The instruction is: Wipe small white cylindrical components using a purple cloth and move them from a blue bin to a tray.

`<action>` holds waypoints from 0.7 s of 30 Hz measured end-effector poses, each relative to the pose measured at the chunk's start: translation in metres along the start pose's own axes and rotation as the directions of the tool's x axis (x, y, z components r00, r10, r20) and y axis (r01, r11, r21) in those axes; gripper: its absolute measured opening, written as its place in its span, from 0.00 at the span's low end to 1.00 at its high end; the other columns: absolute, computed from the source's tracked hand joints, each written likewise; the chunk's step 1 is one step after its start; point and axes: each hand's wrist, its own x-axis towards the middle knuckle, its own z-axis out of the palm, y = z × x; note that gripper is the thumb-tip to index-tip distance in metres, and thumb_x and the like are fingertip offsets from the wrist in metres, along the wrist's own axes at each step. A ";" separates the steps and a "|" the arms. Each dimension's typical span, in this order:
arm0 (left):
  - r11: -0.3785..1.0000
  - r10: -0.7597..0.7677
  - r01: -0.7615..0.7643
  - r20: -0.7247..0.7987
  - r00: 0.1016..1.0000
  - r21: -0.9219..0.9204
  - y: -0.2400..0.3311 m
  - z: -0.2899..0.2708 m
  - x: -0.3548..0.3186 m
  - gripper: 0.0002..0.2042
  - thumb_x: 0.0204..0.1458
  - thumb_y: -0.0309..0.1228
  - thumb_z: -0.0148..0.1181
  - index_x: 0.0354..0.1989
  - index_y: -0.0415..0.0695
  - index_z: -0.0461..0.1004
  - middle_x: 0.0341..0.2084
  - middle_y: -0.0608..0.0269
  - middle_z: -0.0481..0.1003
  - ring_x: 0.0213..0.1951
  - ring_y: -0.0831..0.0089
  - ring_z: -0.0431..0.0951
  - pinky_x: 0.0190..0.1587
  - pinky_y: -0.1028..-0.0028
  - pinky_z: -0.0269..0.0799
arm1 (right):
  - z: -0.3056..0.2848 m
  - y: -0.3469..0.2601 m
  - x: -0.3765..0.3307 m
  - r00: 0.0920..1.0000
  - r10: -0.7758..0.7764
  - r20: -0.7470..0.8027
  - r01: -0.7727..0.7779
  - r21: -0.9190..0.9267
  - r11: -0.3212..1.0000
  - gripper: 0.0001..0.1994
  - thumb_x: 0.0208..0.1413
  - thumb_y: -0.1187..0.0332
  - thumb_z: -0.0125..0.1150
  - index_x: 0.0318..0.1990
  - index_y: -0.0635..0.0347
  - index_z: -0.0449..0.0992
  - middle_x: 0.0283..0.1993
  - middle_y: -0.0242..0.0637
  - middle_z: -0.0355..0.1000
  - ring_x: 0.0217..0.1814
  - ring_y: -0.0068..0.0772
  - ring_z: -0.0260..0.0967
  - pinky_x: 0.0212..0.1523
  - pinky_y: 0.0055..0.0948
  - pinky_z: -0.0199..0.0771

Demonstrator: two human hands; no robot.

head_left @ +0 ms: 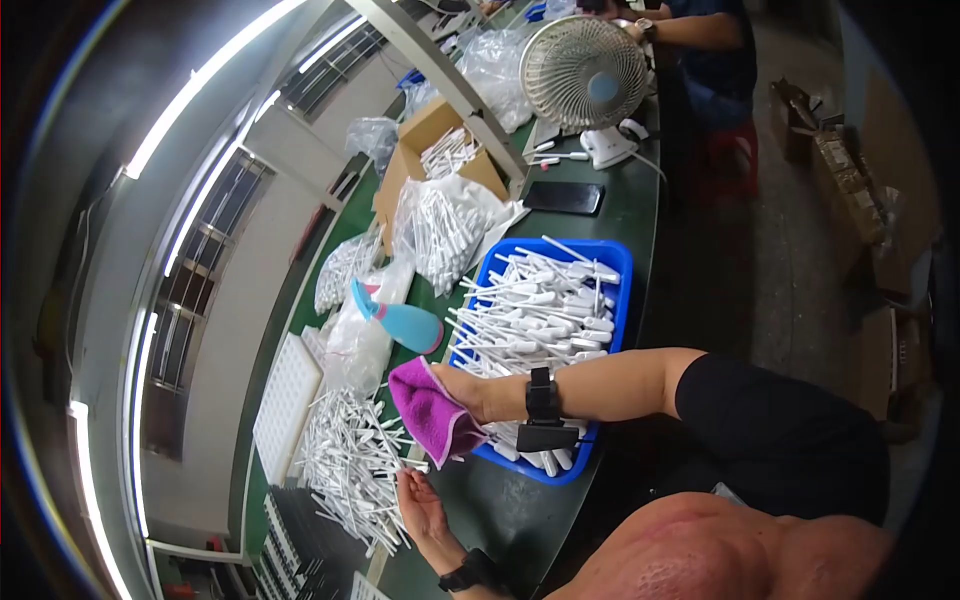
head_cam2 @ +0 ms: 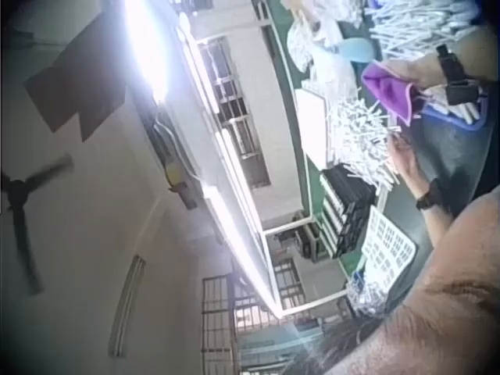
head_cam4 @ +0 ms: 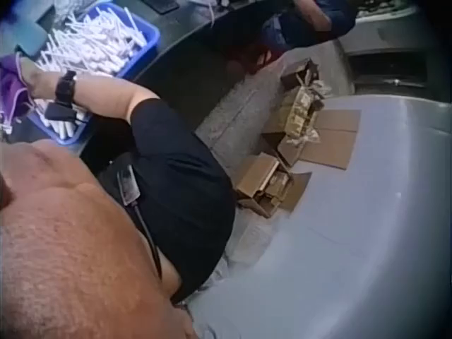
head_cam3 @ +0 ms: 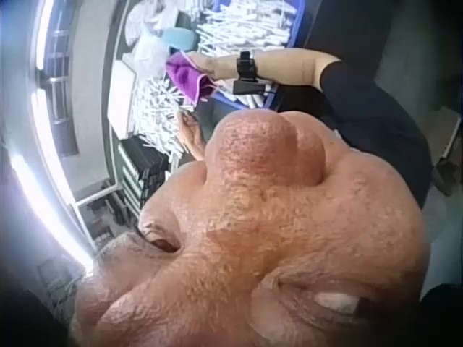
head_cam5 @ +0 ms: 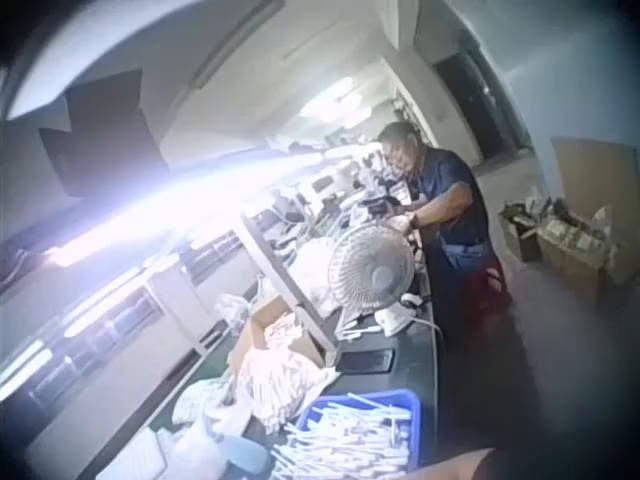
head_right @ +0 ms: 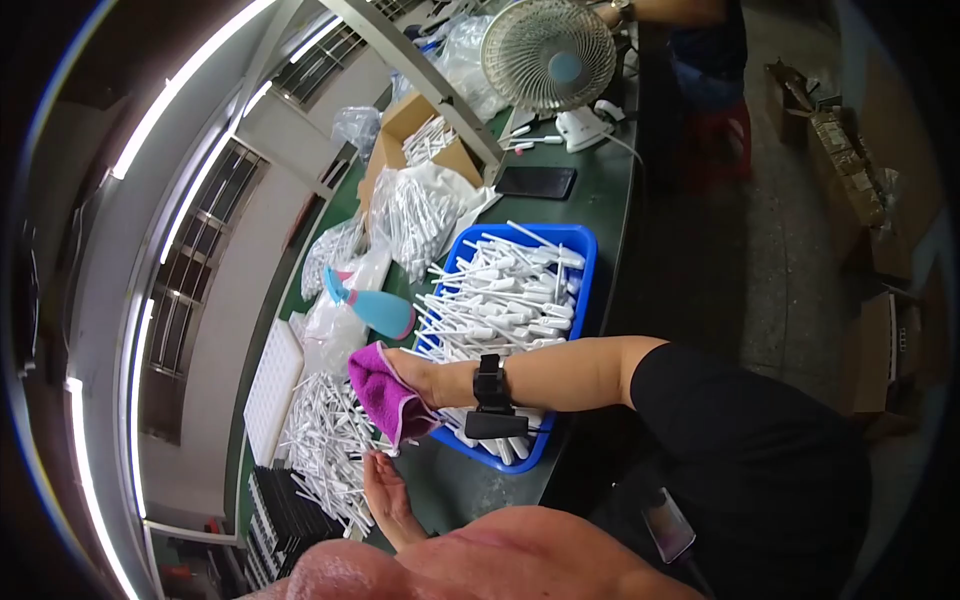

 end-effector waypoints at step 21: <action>0.994 0.078 -0.092 -0.207 0.975 -0.059 -0.010 -0.018 -0.074 0.05 0.54 0.30 0.49 0.33 0.42 0.68 0.27 0.68 0.68 0.29 0.78 0.66 0.30 0.80 0.62 | -0.002 0.074 -0.004 0.929 -0.253 -0.270 0.165 -0.311 0.936 0.21 0.59 0.49 0.40 0.42 0.57 0.70 0.33 0.37 0.72 0.33 0.34 0.71 0.36 0.35 0.74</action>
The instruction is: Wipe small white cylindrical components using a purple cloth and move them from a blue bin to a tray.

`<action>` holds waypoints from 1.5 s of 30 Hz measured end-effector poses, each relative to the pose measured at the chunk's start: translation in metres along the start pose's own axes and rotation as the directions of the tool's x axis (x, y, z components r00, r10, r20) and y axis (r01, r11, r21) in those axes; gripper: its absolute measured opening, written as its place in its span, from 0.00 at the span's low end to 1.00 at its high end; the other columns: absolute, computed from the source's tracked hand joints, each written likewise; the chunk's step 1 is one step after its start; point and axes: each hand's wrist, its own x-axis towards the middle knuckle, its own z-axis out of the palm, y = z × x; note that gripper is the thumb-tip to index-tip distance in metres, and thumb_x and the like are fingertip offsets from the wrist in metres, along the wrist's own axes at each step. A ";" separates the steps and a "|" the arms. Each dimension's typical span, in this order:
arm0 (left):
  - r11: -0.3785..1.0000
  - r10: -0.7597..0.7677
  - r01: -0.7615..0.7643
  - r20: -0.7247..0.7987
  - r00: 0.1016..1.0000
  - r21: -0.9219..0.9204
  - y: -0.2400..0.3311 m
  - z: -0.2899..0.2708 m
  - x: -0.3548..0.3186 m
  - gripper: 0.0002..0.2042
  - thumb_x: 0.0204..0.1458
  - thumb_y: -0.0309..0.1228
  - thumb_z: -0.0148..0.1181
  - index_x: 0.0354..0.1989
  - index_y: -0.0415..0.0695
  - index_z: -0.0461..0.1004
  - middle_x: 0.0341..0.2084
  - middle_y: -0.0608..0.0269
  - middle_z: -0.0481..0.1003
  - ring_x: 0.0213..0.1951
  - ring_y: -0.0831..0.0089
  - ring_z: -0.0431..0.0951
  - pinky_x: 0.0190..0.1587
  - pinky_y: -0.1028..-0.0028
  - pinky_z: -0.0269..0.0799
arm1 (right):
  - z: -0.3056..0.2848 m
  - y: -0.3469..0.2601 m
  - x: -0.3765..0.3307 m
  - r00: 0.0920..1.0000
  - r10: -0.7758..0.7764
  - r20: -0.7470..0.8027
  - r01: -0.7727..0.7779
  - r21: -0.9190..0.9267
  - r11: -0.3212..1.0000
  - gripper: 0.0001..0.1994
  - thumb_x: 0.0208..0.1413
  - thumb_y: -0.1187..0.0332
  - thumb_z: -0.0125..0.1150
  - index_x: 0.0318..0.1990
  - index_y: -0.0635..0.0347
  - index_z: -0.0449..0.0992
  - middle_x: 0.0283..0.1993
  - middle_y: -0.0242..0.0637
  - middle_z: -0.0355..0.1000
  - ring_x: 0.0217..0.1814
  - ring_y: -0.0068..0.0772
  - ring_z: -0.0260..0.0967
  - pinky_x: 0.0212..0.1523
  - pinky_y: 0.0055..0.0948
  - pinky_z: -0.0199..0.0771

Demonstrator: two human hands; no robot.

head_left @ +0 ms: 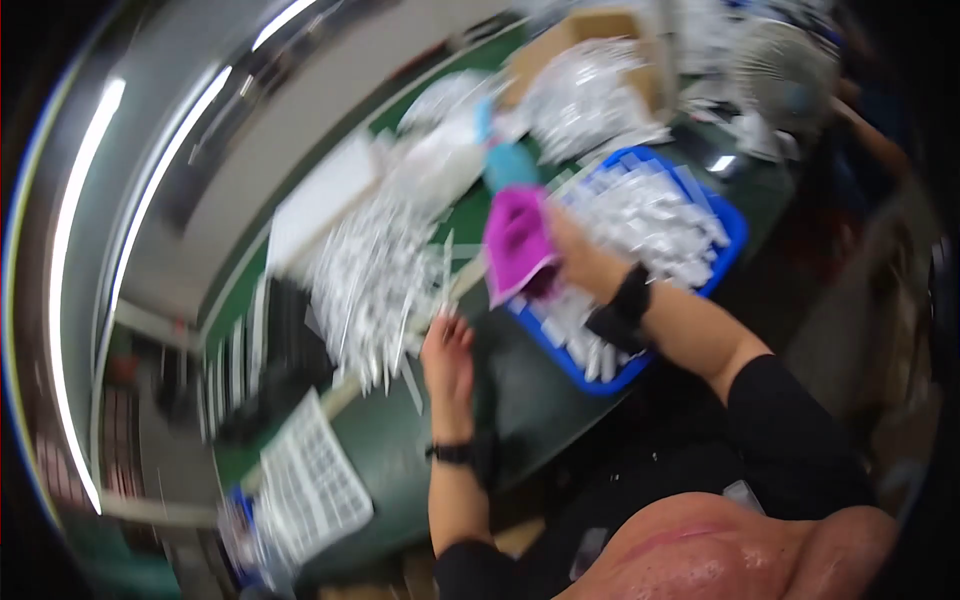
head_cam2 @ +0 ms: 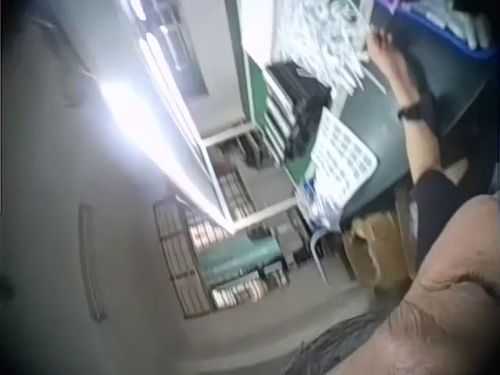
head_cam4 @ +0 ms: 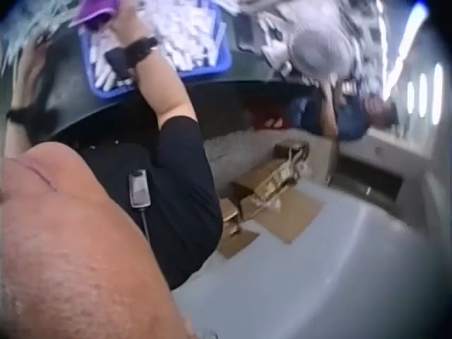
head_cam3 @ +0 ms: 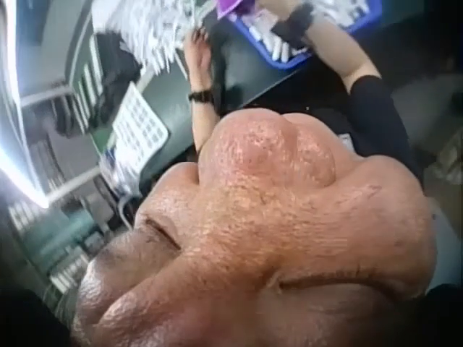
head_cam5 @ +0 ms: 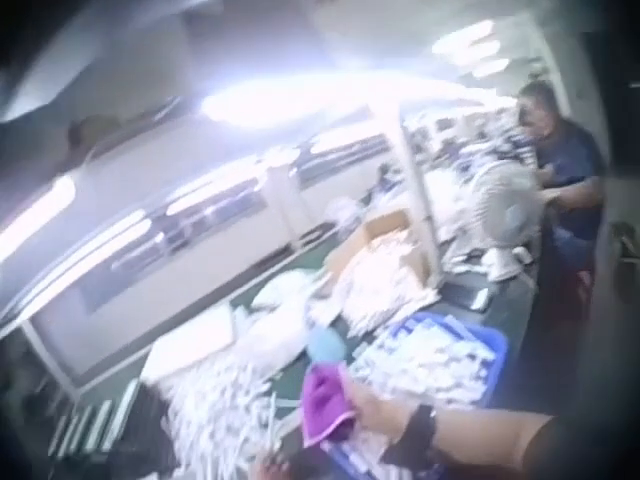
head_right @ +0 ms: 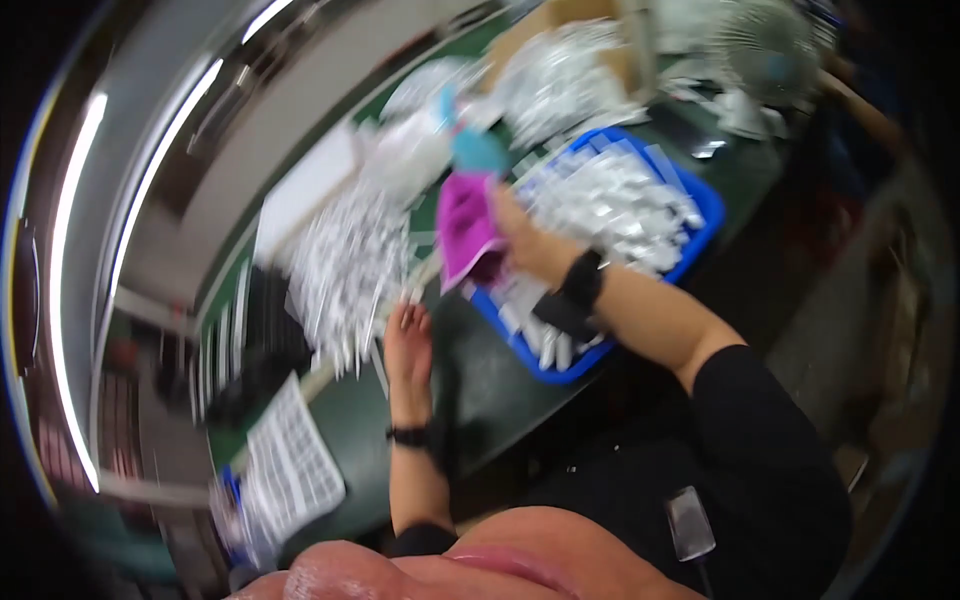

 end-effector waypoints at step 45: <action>0.655 0.025 -0.303 0.381 0.924 0.692 -0.009 0.082 -0.034 0.17 0.59 0.41 0.41 0.29 0.39 0.67 0.11 0.67 0.62 0.13 0.80 0.62 0.15 0.83 0.57 | 0.004 -0.008 -0.007 0.774 -0.147 0.616 0.633 -0.756 0.168 0.12 0.55 0.68 0.40 0.41 0.64 0.69 0.44 0.50 0.67 0.46 0.47 0.64 0.46 0.33 0.63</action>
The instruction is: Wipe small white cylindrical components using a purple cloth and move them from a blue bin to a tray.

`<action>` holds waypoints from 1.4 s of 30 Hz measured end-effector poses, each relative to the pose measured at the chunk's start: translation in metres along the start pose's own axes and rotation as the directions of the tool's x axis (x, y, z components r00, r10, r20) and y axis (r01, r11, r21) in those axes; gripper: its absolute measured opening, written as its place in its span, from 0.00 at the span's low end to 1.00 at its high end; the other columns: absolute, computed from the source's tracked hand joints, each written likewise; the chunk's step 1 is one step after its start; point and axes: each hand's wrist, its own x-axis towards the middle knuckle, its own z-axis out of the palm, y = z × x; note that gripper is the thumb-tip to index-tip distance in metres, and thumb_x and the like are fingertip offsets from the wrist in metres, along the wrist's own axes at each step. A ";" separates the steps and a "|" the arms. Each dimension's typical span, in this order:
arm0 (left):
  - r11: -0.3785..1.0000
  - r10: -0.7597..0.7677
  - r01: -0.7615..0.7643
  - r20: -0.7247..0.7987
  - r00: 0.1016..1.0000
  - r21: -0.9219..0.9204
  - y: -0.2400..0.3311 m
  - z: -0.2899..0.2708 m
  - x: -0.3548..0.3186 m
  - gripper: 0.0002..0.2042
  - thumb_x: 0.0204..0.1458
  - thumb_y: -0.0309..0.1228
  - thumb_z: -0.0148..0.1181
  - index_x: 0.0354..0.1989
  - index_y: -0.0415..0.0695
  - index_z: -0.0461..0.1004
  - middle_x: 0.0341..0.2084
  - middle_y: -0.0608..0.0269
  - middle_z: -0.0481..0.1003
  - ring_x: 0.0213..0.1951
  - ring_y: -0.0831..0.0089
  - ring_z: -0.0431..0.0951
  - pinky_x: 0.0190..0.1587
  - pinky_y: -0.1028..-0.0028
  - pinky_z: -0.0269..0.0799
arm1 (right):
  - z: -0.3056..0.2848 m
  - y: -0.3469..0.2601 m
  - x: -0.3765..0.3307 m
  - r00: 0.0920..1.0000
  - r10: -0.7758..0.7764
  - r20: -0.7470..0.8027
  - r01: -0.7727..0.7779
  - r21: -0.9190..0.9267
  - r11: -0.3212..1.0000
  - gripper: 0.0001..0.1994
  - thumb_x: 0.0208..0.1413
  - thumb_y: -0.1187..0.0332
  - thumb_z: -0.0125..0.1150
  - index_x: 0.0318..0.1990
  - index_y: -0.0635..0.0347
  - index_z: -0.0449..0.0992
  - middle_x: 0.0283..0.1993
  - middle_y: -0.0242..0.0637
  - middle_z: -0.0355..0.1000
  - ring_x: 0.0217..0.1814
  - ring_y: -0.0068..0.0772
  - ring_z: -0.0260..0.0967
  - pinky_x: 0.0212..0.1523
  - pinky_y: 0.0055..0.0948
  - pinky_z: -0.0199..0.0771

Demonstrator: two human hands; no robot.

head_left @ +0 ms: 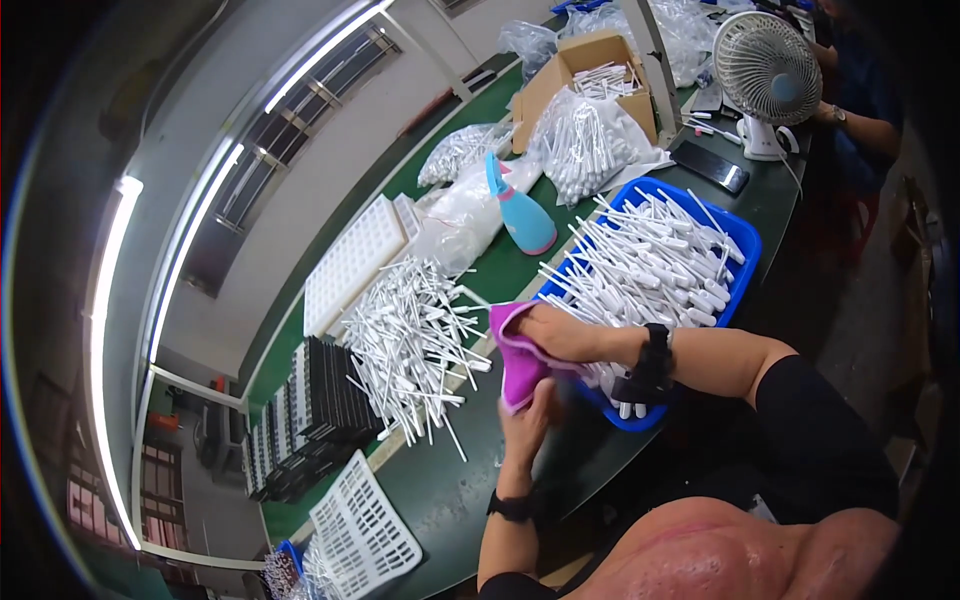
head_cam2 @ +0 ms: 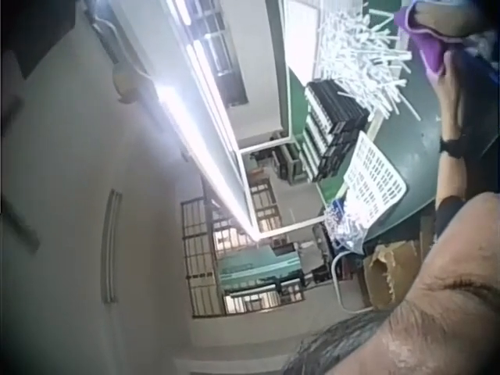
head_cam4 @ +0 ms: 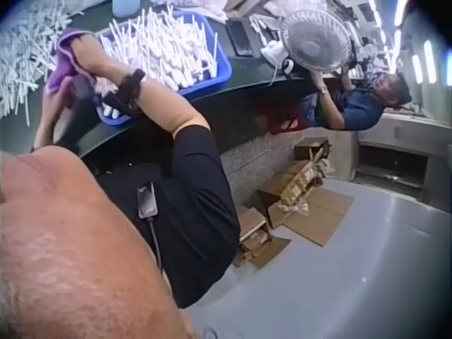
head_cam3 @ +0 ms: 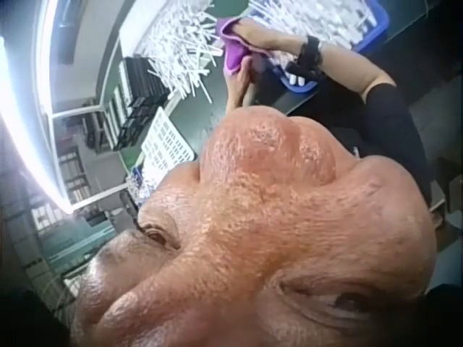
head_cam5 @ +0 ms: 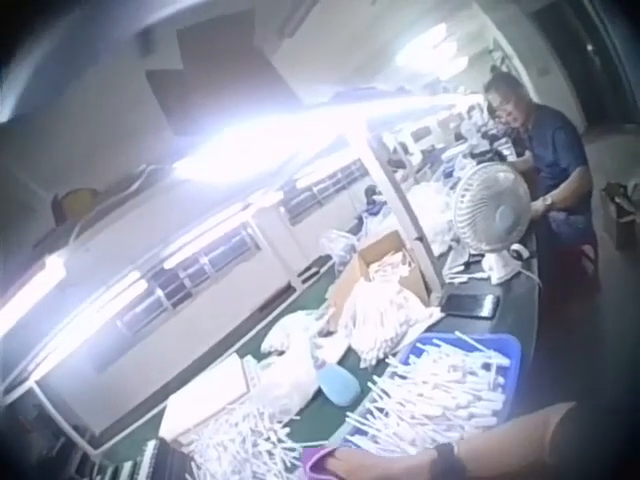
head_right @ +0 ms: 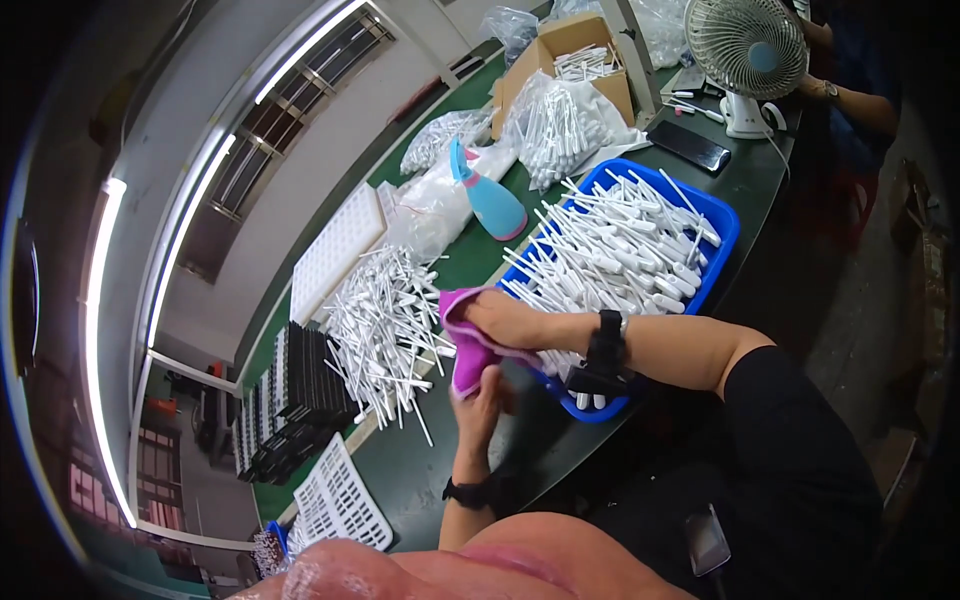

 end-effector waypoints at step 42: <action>0.900 -0.093 -0.167 -0.552 0.828 -0.402 0.069 0.037 0.059 0.12 0.59 0.37 0.41 0.25 0.46 0.61 0.15 0.73 0.58 0.14 0.82 0.56 0.15 0.84 0.50 | -0.033 0.037 0.011 0.981 0.195 0.006 -0.157 0.616 0.772 0.12 0.55 0.64 0.45 0.30 0.65 0.68 0.25 0.41 0.69 0.26 0.27 0.59 0.30 0.33 0.61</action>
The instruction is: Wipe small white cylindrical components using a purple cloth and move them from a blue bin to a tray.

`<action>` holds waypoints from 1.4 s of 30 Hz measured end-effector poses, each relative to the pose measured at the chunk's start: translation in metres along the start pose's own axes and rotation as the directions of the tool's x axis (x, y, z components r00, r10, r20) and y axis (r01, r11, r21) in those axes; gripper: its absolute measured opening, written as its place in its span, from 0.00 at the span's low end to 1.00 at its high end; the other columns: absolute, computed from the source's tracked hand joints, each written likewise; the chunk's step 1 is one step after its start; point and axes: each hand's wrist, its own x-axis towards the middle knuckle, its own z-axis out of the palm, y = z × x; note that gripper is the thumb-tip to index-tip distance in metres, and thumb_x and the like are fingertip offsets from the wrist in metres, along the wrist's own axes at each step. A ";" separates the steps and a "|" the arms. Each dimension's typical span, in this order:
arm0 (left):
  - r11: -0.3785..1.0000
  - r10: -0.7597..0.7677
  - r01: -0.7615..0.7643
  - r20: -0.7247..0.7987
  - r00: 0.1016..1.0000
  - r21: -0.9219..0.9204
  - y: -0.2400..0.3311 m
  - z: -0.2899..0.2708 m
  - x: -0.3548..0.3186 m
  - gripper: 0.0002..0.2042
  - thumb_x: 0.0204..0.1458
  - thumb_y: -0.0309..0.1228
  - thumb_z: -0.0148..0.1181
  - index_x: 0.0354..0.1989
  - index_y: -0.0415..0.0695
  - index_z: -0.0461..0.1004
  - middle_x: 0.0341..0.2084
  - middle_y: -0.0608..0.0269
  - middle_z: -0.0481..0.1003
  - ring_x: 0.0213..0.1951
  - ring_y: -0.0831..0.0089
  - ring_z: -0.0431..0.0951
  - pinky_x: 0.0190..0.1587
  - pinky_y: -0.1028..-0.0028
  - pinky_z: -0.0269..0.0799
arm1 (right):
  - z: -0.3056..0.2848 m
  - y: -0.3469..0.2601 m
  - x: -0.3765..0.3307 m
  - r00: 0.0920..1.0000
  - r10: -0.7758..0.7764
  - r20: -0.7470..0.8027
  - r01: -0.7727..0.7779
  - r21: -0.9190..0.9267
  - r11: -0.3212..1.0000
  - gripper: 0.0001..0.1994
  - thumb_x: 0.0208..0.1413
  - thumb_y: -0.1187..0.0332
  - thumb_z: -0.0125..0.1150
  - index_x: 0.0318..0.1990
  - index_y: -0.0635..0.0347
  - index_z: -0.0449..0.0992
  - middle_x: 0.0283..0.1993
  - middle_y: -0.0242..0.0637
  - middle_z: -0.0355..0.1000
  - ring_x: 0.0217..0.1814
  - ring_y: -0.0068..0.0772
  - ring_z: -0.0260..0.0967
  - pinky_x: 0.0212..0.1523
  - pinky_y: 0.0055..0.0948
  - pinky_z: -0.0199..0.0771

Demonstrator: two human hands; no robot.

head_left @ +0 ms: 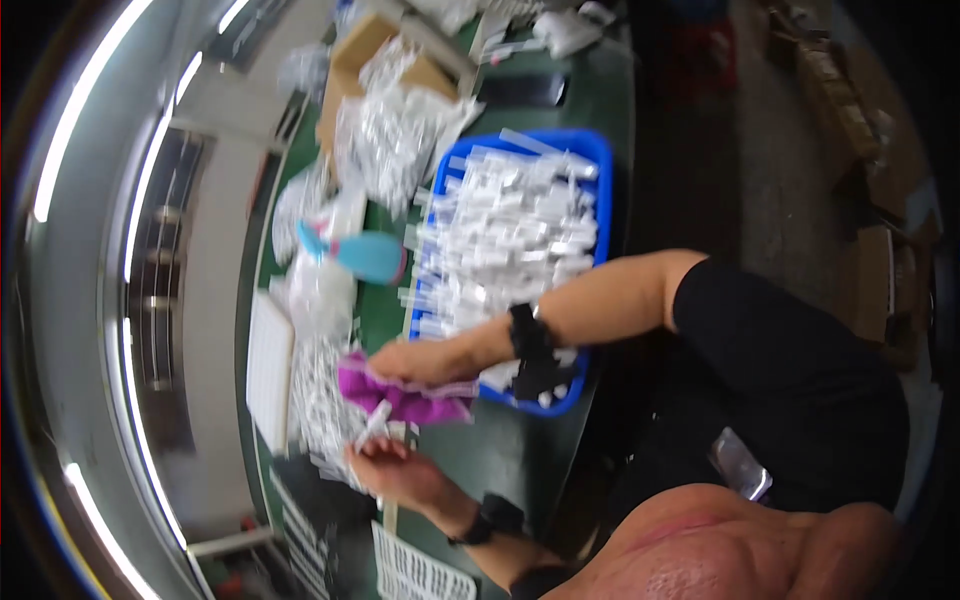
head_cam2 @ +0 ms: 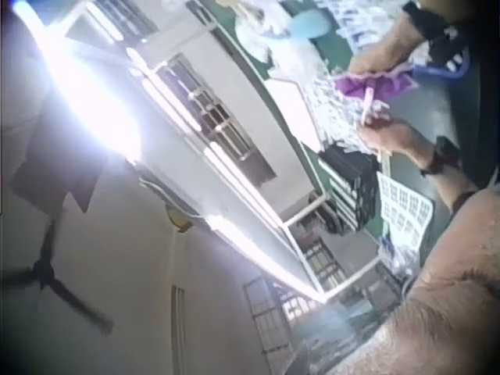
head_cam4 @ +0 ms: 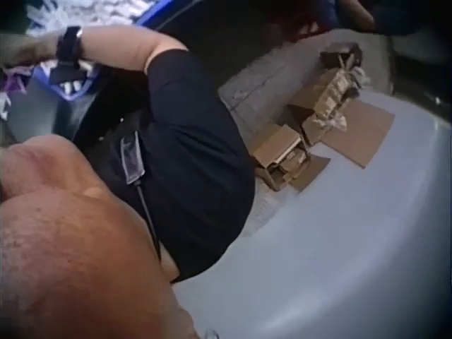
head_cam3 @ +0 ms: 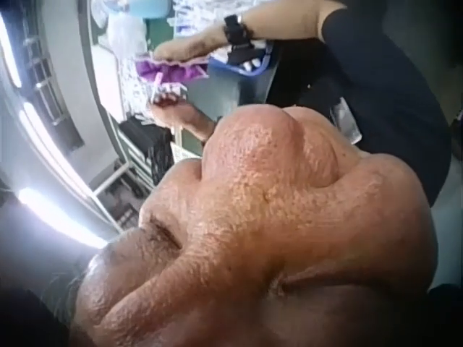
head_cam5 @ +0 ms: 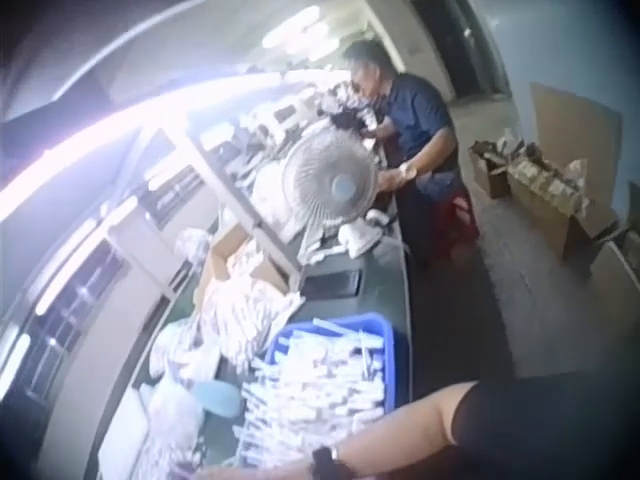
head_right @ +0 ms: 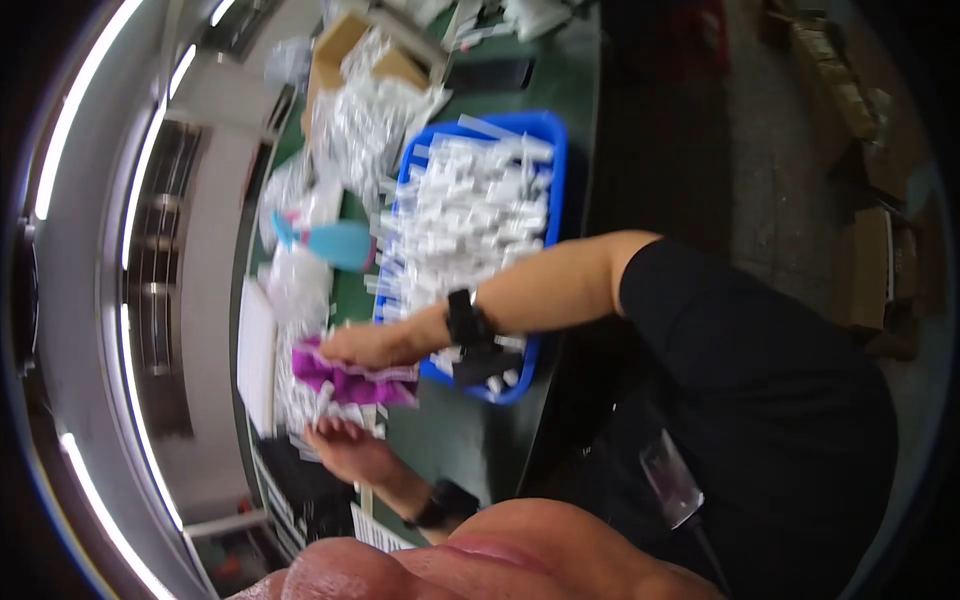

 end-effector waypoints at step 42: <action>0.967 -0.217 0.180 0.217 0.952 0.179 -0.035 -0.128 0.132 0.11 0.53 0.37 0.48 0.37 0.42 0.68 0.14 0.72 0.58 0.15 0.79 0.58 0.17 0.76 0.58 | 0.036 -0.010 -0.002 0.926 0.362 -0.107 -0.181 0.715 0.675 0.16 0.58 0.56 0.42 0.40 0.59 0.70 0.36 0.35 0.73 0.34 0.29 0.73 0.34 0.27 0.76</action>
